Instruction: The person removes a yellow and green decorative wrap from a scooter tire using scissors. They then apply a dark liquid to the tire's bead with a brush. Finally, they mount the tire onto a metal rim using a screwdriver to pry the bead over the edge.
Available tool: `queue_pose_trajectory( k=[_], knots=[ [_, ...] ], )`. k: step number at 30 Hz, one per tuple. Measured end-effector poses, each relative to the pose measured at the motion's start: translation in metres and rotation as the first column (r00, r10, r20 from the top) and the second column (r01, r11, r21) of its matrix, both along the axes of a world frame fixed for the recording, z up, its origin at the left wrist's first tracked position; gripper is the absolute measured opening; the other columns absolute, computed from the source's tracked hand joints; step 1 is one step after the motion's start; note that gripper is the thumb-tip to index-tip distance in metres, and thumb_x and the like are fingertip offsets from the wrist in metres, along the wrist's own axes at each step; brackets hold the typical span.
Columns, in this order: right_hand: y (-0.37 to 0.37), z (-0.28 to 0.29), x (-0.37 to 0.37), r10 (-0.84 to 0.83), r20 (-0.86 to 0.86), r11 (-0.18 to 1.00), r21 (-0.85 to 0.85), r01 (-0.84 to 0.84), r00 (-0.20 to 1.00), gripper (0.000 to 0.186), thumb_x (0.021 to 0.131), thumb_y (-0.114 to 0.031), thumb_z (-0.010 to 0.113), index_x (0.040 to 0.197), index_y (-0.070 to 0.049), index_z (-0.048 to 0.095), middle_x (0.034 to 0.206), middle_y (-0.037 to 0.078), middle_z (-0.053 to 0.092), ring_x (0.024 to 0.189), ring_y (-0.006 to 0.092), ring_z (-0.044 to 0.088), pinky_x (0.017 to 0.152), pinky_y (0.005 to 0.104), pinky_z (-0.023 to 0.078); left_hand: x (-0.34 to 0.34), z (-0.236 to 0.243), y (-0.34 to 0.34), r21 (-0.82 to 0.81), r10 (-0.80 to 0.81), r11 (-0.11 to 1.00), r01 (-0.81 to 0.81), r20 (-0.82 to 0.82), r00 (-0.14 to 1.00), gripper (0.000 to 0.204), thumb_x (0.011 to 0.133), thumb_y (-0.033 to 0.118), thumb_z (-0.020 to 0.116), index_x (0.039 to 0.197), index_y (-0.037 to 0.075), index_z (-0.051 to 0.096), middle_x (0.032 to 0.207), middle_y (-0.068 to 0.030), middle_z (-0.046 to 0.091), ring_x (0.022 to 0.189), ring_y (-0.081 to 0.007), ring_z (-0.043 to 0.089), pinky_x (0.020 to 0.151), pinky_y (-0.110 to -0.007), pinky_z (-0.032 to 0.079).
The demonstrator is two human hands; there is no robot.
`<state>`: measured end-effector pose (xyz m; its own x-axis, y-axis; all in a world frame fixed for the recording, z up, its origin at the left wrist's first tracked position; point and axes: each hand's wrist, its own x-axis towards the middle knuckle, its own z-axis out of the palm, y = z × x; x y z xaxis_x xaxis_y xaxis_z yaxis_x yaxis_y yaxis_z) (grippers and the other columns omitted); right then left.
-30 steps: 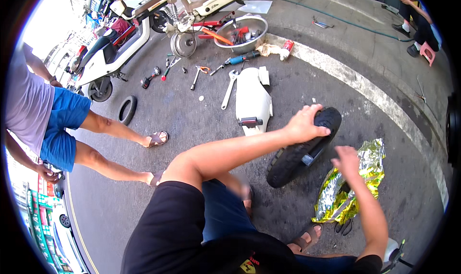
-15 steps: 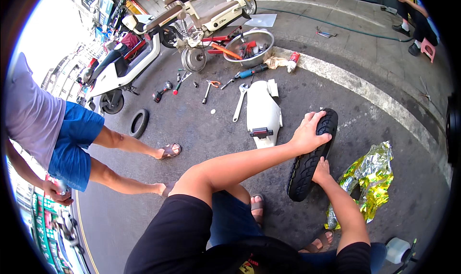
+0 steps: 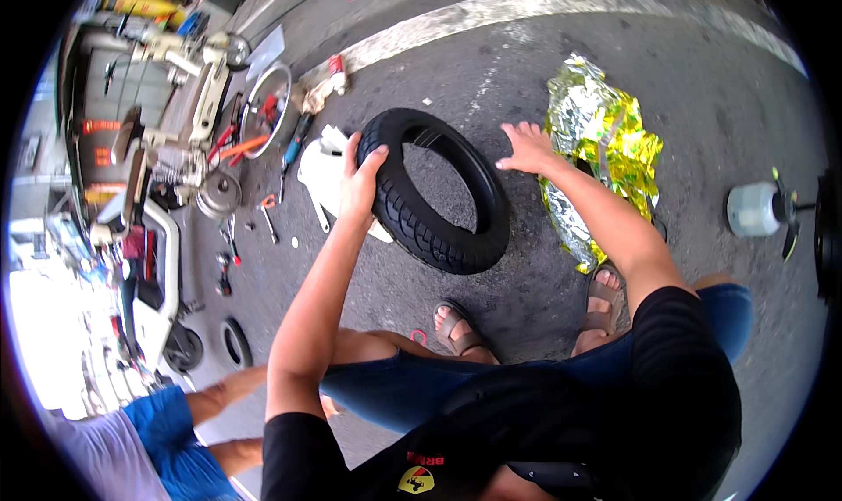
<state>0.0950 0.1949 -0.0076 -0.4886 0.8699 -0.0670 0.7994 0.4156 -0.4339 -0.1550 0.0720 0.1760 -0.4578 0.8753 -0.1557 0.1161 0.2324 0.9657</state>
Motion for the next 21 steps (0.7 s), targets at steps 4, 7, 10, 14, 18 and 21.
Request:
queue_pose_trajectory(
  k=[4, 7, 10, 14, 18, 21],
  knots=[
    [-0.003, 0.000, -0.054, -0.386, -0.590, 0.861, -0.507, 0.048, 0.709, 0.100, 0.066, -0.056, 0.078, 0.140, -0.003, 0.037, 0.129, 0.029, 0.052, 0.118, 0.0403, 0.054, 0.095, 0.0442, 0.045, 0.043, 0.004, 0.004, 0.003, -0.057, 0.998, 0.058, -0.173, 0.983, 0.069, 0.083, 0.021, 0.068, 0.142, 0.004, 0.036, 0.122, -0.0158, 0.055, 0.101, -0.0197, 0.057, 0.085, -0.029, 0.048],
    [-0.006, 0.004, -0.107, -0.670, -0.580, 0.705, -0.692, 0.153, 0.464, 0.099, 0.067, -0.053, 0.079, 0.139, -0.002, 0.033, 0.125, 0.029, 0.055, 0.115, 0.0409, 0.056, 0.094, 0.0449, 0.046, 0.092, 0.008, -0.002, 0.014, -0.097, 0.994, 0.106, -0.297, 0.950, 0.071, 0.084, 0.023, 0.069, 0.142, 0.001, 0.035, 0.123, -0.0156, 0.053, 0.104, -0.0209, 0.055, 0.090, -0.030, 0.046],
    [0.001, 0.027, -0.133, -0.891, -0.370, 0.446, -0.819, 0.361, 0.262, 0.085, 0.074, -0.038, 0.077, 0.139, -0.008, 0.032, 0.119, 0.026, 0.058, 0.110, 0.0410, 0.058, 0.091, 0.0465, 0.048, 0.112, 0.004, -0.011, 0.017, -0.128, 0.985, 0.173, -0.602, 0.788, 0.071, 0.085, 0.024, 0.068, 0.142, -0.002, 0.033, 0.132, -0.0199, 0.047, 0.121, -0.0257, 0.045, 0.105, -0.036, 0.034],
    [0.003, 0.029, -0.147, -0.890, -0.453, 0.428, -0.866, 0.258, -0.047, 0.069, 0.074, -0.012, 0.072, 0.134, -0.006, 0.040, 0.123, 0.022, 0.058, 0.117, 0.0348, 0.055, 0.098, 0.0415, 0.044, 0.110, 0.010, -0.012, 0.012, -0.080, 0.996, 0.090, -0.346, 0.935, 0.070, 0.083, 0.021, 0.068, 0.140, -0.002, 0.035, 0.136, -0.0216, 0.044, 0.126, -0.0287, 0.041, 0.108, -0.038, 0.030],
    [-0.033, 0.032, -0.124, -0.769, -0.529, 0.598, -0.794, -0.110, -0.359, 0.063, 0.071, 0.000, 0.067, 0.129, 0.002, 0.043, 0.085, 0.014, 0.061, 0.061, 0.0185, 0.060, 0.051, 0.0282, 0.047, 0.070, 0.011, -0.044, 0.035, -0.161, 0.971, 0.236, -0.636, 0.755, 0.076, 0.080, 0.029, 0.069, 0.142, 0.002, 0.035, 0.142, -0.0205, 0.039, 0.134, -0.0307, 0.036, 0.111, -0.039, 0.028],
    [-0.047, 0.045, -0.074, -0.847, -0.523, 0.440, -0.789, -0.429, 0.095, 0.031, 0.080, -0.017, 0.063, 0.108, -0.008, 0.052, 0.074, 0.004, 0.060, 0.062, 0.0164, 0.059, 0.051, 0.0282, 0.044, 0.042, 0.014, -0.059, 0.077, -0.151, 0.971, 0.228, -0.543, 0.826, 0.075, 0.074, 0.028, 0.070, 0.137, 0.001, 0.040, 0.135, -0.0219, 0.043, 0.128, -0.0346, 0.042, 0.108, -0.040, 0.032]
  ],
)
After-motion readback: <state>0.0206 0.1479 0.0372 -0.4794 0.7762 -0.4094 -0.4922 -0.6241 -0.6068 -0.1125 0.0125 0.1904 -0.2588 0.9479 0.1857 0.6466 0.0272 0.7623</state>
